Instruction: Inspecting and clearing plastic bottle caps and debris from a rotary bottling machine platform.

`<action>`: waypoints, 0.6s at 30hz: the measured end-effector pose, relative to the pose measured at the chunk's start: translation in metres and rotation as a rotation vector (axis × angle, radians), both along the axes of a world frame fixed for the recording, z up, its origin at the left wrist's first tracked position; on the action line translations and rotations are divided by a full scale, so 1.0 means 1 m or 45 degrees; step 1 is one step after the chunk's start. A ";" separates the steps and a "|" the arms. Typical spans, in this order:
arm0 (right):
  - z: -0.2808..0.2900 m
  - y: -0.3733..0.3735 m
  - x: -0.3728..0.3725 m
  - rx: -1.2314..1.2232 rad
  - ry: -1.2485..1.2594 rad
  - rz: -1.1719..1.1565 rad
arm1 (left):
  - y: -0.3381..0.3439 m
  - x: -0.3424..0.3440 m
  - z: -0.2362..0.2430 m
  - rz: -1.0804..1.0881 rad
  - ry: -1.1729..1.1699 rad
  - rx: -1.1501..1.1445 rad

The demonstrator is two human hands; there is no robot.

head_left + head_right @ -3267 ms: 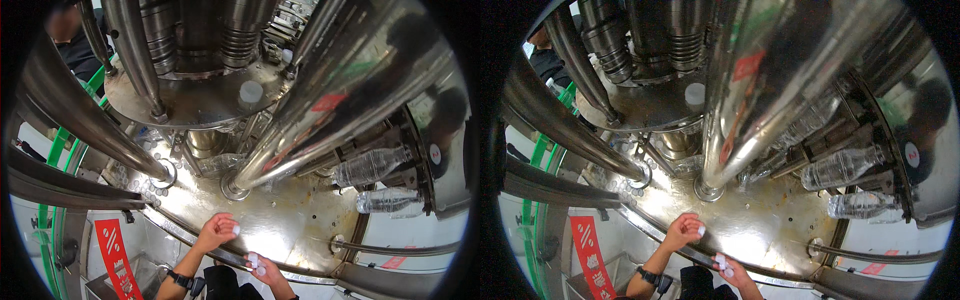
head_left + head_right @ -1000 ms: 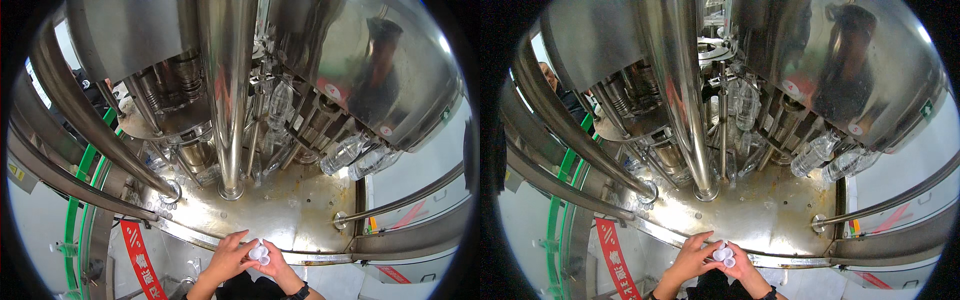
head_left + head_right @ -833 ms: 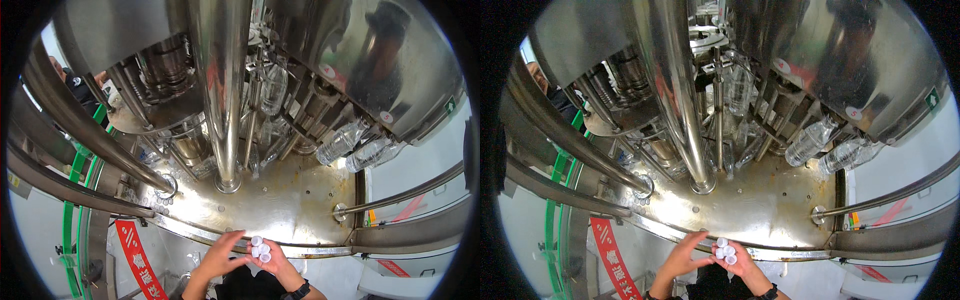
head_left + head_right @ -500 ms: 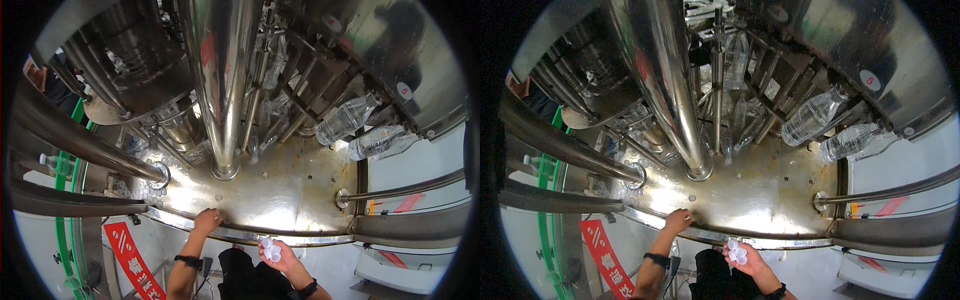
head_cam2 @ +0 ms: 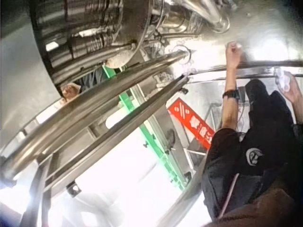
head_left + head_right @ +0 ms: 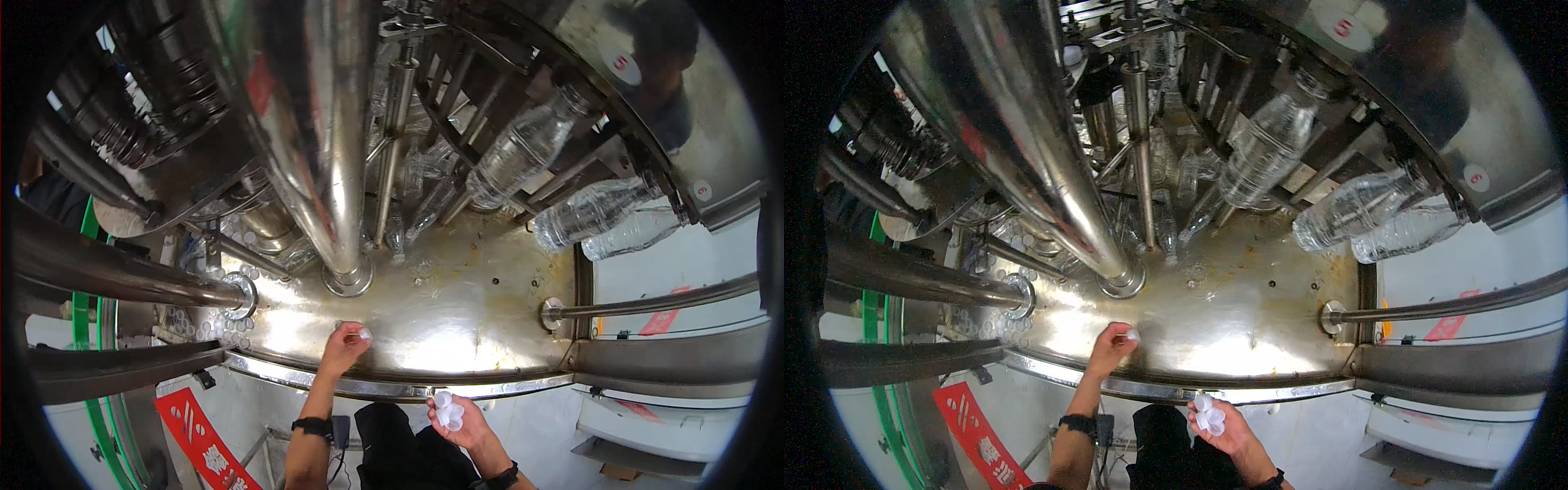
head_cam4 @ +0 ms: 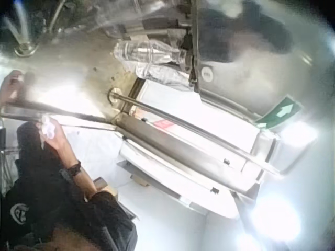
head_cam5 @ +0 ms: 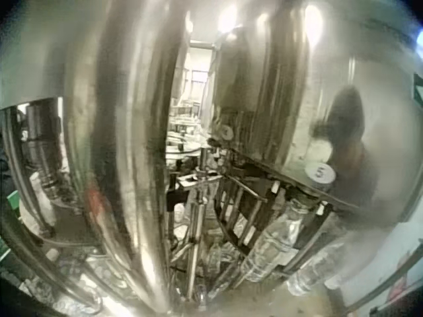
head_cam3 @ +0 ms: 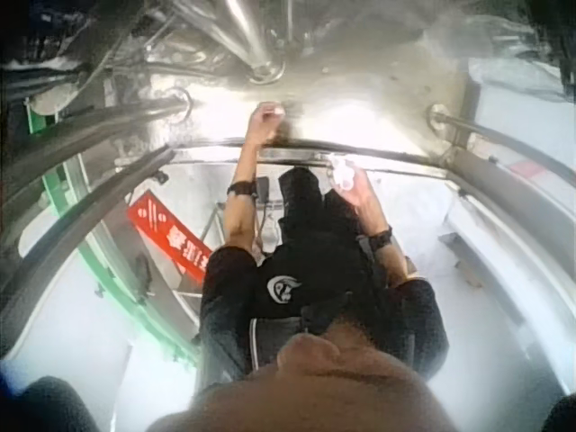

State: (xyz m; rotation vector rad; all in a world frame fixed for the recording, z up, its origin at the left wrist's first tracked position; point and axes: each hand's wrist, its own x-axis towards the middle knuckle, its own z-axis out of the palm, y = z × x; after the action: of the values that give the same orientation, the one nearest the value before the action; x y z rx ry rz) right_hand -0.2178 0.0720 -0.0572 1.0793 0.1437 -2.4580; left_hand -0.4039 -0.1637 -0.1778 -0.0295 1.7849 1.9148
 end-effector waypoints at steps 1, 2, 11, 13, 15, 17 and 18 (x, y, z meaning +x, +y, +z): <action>0.000 0.002 0.001 0.018 0.004 -0.018 | 0.000 0.000 0.019 -0.009 0.000 0.001; 0.001 0.004 0.002 0.039 0.005 -0.041 | 0.002 -0.001 0.039 0.070 0.002 0.123; 0.001 0.007 0.003 -0.031 0.009 -0.066 | -0.010 -0.029 -0.018 -0.236 0.735 -1.415; 0.000 0.006 0.006 -0.005 0.015 -0.065 | -0.007 -0.027 -0.041 -0.325 0.721 -1.554; 0.001 0.004 0.009 0.021 0.019 -0.067 | -0.008 -0.026 -0.053 -0.334 0.702 -1.495; 0.002 0.002 0.011 0.020 0.041 -0.075 | -0.019 -0.018 -0.068 -0.185 0.615 -1.121; 0.003 -0.001 0.012 0.015 0.045 -0.073 | -0.025 -0.013 -0.073 -0.040 0.522 -0.751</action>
State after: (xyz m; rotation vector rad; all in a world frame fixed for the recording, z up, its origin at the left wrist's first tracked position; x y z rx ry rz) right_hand -0.2057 0.0714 -0.0546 1.0591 0.1399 -2.5313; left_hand -0.4169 -0.1889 -0.2508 0.1959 2.5528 1.3734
